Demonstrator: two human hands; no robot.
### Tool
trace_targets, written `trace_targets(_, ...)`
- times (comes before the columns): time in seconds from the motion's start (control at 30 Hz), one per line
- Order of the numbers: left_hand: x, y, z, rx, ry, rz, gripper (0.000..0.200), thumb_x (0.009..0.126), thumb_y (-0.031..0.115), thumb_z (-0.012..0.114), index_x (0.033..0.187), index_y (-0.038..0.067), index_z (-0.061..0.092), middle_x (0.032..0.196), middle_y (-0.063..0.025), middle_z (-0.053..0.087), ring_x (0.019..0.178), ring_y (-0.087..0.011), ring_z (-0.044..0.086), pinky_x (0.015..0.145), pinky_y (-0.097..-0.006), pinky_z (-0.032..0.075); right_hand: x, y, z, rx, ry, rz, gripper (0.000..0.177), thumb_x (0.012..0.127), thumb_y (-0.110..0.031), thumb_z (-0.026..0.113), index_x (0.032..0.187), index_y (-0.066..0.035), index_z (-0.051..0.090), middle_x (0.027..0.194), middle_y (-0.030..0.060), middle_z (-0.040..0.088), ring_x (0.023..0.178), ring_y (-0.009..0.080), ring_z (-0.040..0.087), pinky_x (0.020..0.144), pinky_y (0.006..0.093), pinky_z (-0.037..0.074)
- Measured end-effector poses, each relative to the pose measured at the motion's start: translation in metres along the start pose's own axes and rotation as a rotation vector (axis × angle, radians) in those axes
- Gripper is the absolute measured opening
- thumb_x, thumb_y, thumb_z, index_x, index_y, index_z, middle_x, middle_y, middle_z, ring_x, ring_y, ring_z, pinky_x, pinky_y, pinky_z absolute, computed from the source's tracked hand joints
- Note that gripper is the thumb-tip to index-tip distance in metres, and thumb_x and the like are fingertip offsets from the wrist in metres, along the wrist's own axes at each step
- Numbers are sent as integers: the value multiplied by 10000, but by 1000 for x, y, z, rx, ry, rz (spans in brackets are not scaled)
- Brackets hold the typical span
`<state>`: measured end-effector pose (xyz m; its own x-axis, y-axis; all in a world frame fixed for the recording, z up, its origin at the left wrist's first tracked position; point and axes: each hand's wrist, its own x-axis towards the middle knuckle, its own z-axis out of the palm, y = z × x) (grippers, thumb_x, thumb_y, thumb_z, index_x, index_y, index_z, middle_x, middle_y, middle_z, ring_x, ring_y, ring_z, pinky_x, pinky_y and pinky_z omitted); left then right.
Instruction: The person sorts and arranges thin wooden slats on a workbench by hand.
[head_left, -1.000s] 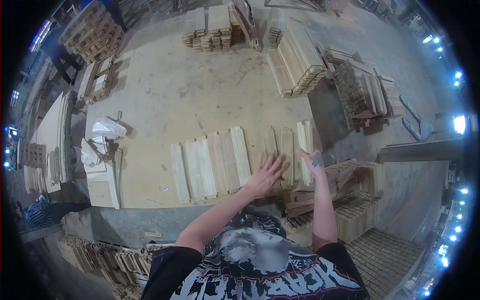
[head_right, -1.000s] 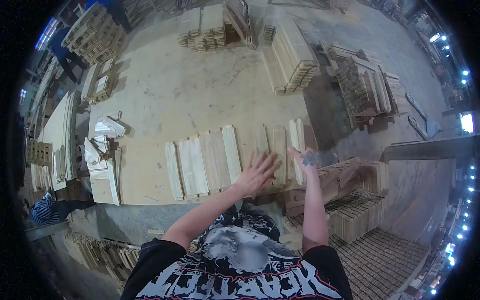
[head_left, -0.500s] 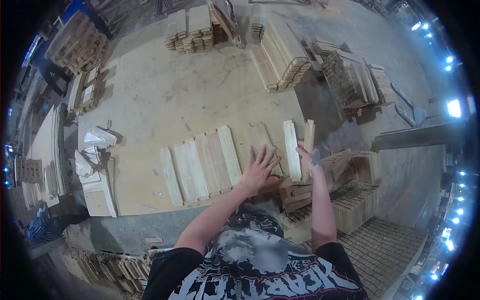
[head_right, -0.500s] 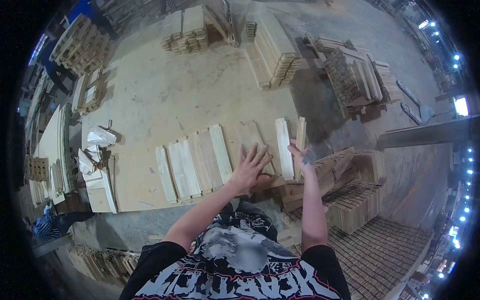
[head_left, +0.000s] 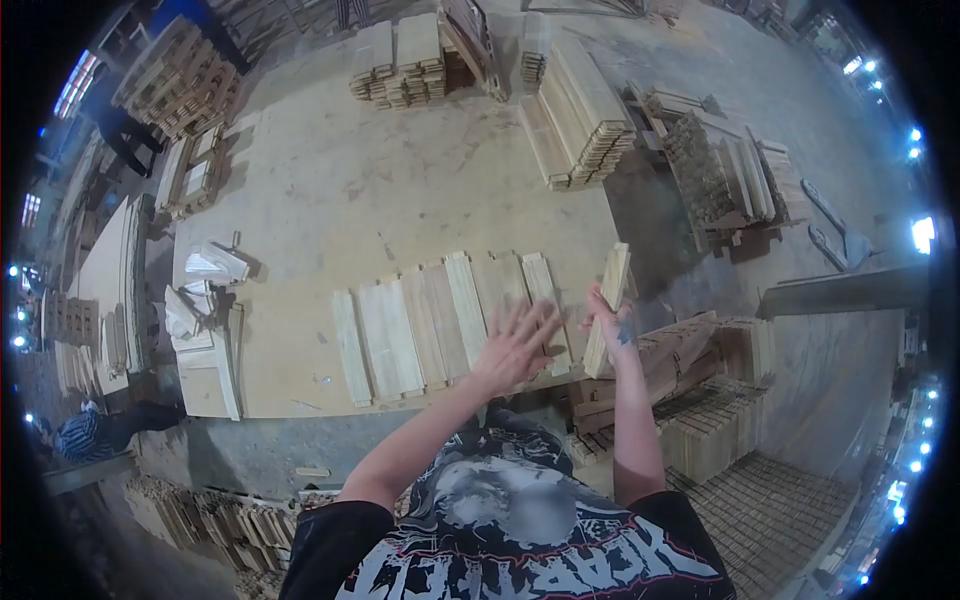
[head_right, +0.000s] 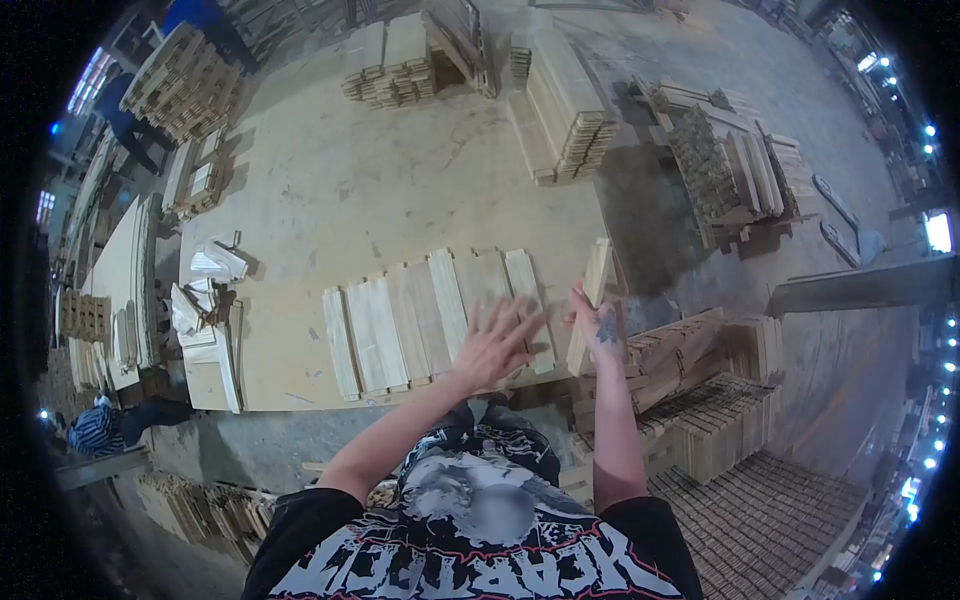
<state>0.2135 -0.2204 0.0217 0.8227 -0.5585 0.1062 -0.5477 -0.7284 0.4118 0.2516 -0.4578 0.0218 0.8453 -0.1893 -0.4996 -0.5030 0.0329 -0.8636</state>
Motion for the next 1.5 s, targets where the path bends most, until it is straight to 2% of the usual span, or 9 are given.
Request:
trace_targets(0.33,38,-7,37,96,-3,96,672,916,579,593,1440,162,543,1558,-87,427,1511,-318,269,1174,-719,142,-14,-19,-19,3,-82,84,320,973,-291,673,1121,-23,581,877,89,676,781,186,694,705,340,572)
trace_targets(0.5,9,-11,6,25,72,16,642,928,517,627,1451,159,529,1570,-87,416,1503,-318,293,1212,-642,154,5,-7,-23,-507,-55,-267,367,935,-237,681,1223,-20,611,973,145,693,937,242,678,821,391,536)
trace_targets(0.6,-46,-47,0,95,115,-221,686,936,498,619,1503,146,461,1592,-110,377,1486,-370,302,1197,-641,177,15,8,-14,-721,93,-439,407,910,-245,698,1253,-39,620,969,155,682,926,279,671,834,406,530)
trace_targets(0.73,-136,-94,-51,195,454,-639,521,897,218,712,1384,104,563,1462,-191,493,1330,-394,475,1098,-569,350,10,28,-15,-1016,417,-664,413,875,-250,729,1239,-75,642,976,156,664,903,298,672,831,411,535)
trace_targets(0.83,-199,-123,-69,296,532,-977,460,932,208,692,1354,67,577,1288,-214,561,1185,-376,561,979,-492,457,-7,23,-5,-796,258,-335,409,869,-232,740,1246,-106,644,1041,151,659,906,278,680,831,415,541)
trace_targets(0.9,-224,-132,-71,176,514,-1198,436,946,218,683,1337,51,584,1200,-210,581,1121,-364,588,925,-462,486,-8,21,8,-749,166,-379,414,864,-222,744,1251,-120,640,1073,128,644,866,258,672,802,401,539)
trace_targets(1.07,-210,-115,-65,-102,531,-1192,364,935,219,672,1220,1,609,1127,-254,585,1060,-433,577,919,-498,471,-10,21,35,-813,162,-536,408,844,-190,748,1233,-115,652,1003,85,617,809,229,648,778,372,532)
trace_targets(1.17,-205,-109,-49,44,565,-1091,384,924,156,707,1253,-11,599,1027,-187,578,965,-330,575,850,-429,477,-7,24,32,-741,122,-479,426,832,-171,753,1242,-113,654,954,72,588,800,217,637,775,370,530)
trace_targets(1.5,-209,-97,-56,-12,540,-1126,414,919,183,718,1266,-5,592,1121,-204,554,1019,-360,572,903,-438,470,-15,27,33,-758,61,-528,452,824,-138,758,1262,-99,656,947,74,605,774,200,628,759,356,531)
